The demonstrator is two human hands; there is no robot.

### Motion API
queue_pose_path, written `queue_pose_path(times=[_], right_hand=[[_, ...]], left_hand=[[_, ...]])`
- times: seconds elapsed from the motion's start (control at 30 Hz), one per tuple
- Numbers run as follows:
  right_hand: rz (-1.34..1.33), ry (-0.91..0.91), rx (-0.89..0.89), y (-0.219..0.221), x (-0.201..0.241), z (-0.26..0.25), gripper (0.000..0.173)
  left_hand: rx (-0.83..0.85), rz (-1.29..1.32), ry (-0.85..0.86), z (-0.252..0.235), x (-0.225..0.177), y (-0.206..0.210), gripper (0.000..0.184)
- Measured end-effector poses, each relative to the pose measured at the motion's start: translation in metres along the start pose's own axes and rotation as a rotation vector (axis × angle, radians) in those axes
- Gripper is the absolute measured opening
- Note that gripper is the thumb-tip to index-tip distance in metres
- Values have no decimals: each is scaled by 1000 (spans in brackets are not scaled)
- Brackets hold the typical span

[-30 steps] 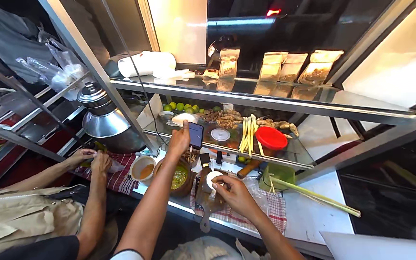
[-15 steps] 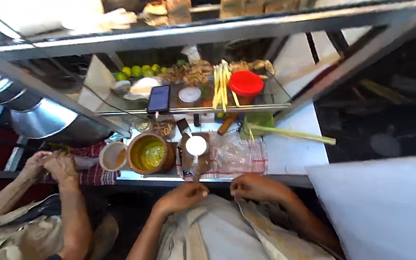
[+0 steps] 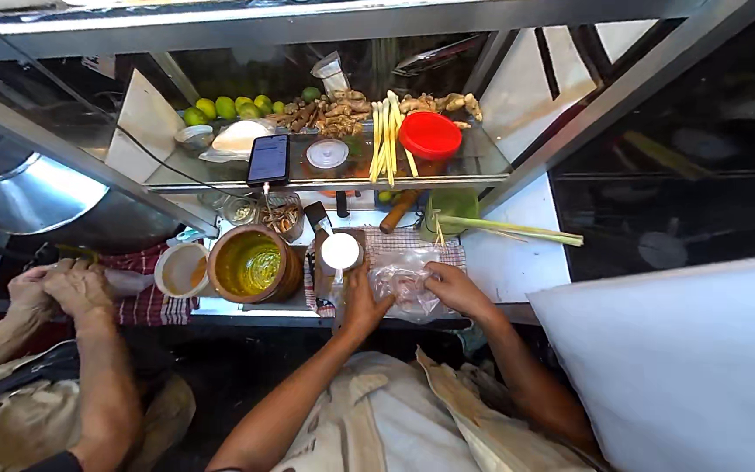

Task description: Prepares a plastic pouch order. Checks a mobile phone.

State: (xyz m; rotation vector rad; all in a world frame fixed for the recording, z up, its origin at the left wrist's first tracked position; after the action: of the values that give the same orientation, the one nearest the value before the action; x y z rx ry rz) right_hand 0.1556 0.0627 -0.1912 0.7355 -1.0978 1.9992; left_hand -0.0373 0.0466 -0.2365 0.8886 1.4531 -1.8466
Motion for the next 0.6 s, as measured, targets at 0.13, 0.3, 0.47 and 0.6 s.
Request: queue_pose_path(times=[0.13, 0.3, 0.47, 0.6], right_hand=[[-159, 62, -20, -7, -9, 3, 24], [155, -289, -444, -32, 48, 41, 44], [302, -477, -131, 28, 86, 53, 19], [618, 57, 291, 68, -1, -11, 26]], left_hand=[[82, -31, 232, 0, -19, -2, 53], [72, -105, 169, -3, -33, -6, 30], [96, -55, 16, -9, -28, 2, 29], [157, 16, -106, -10, -17, 10, 33]])
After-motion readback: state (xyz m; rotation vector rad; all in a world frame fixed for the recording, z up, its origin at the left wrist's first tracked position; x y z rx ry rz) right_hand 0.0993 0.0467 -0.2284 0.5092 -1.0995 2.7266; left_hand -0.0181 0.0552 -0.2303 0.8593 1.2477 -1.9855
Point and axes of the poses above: each hand's wrist, its own z-axis away from the middle knuckle, its own y-axis out of the palm, x = y × z, the point moved 10 cm from there along -z, towards the middle knuckle, and after that the axes turned 9 degrees about -z, right-handed, at the moved point
